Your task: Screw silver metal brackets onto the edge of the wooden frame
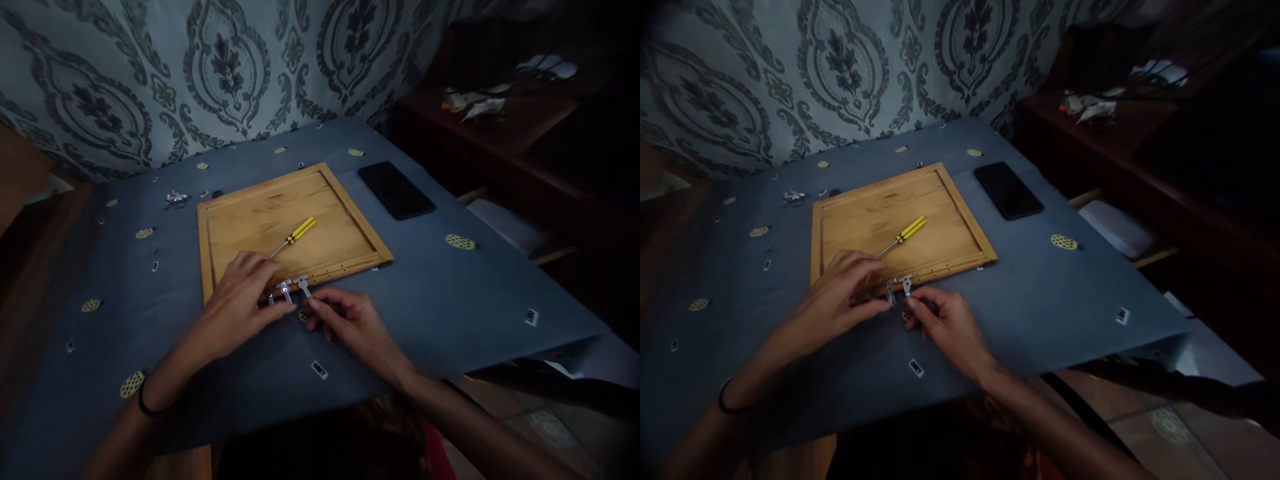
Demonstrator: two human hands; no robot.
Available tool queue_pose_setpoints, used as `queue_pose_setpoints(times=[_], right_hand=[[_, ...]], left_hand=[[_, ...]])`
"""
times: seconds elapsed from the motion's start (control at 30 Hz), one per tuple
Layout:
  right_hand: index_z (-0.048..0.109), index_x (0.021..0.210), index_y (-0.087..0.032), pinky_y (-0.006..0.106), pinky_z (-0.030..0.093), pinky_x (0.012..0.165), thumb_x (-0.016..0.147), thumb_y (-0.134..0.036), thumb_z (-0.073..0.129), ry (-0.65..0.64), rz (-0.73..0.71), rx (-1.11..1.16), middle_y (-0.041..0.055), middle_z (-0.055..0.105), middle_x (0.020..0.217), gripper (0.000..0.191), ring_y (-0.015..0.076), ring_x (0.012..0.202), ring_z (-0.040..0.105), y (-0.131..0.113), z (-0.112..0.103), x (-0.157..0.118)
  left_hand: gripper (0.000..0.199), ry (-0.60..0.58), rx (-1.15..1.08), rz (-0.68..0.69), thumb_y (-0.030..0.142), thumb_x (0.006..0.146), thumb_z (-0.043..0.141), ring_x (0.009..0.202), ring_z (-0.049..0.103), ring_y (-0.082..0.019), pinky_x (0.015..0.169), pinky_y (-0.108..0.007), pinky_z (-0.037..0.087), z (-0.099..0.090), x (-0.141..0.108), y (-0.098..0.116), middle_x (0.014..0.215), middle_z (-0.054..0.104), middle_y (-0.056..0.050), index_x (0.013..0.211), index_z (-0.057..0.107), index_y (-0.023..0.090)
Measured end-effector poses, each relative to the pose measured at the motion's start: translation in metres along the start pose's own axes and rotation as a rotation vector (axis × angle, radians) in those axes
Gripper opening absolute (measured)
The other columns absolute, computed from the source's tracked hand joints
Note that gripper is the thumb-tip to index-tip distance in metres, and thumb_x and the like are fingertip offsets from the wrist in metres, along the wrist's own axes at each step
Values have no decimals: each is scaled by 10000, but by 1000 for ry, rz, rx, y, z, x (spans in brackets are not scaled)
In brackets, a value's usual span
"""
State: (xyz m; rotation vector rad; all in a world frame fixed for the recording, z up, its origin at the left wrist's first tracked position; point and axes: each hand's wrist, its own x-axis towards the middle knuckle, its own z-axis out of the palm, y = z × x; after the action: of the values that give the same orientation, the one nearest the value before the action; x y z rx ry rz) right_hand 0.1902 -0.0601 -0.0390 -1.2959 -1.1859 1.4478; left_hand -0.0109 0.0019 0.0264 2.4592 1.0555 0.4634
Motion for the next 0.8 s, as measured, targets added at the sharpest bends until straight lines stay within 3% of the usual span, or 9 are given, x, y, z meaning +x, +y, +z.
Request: queue_pose_setpoints(times=[0.2,0.5,0.8], right_hand=[[693,854,-157,220,383,478,916,-436,553,-28,6,-90,0,635,569,318,98,472,505,-6,-1,-1],[643,785,-165,207,352,440,941,-389,516,-54,14,-93,-44,517,509,301,90,426,494,-11,0,-2],[616,750,-181,211,354,421,931,-360,510,-87,16,-113,-49,497,490,276,97,398,491,-13,-2,1]], left_hand=[[552,-50,102,-9,406,761,843,1240,483,-309,1047,-477,443,14,4,11,1275,594,-93,1205,581,207],[481,-22,148,-14,442,790,805,1198,481,-315,1045,-521,446,27,11,13,1186,604,-101,1142,603,184],[395,-42,157,4,325,820,790,1194,481,-318,1060,-511,436,33,13,12,1196,605,-118,1122,613,143]])
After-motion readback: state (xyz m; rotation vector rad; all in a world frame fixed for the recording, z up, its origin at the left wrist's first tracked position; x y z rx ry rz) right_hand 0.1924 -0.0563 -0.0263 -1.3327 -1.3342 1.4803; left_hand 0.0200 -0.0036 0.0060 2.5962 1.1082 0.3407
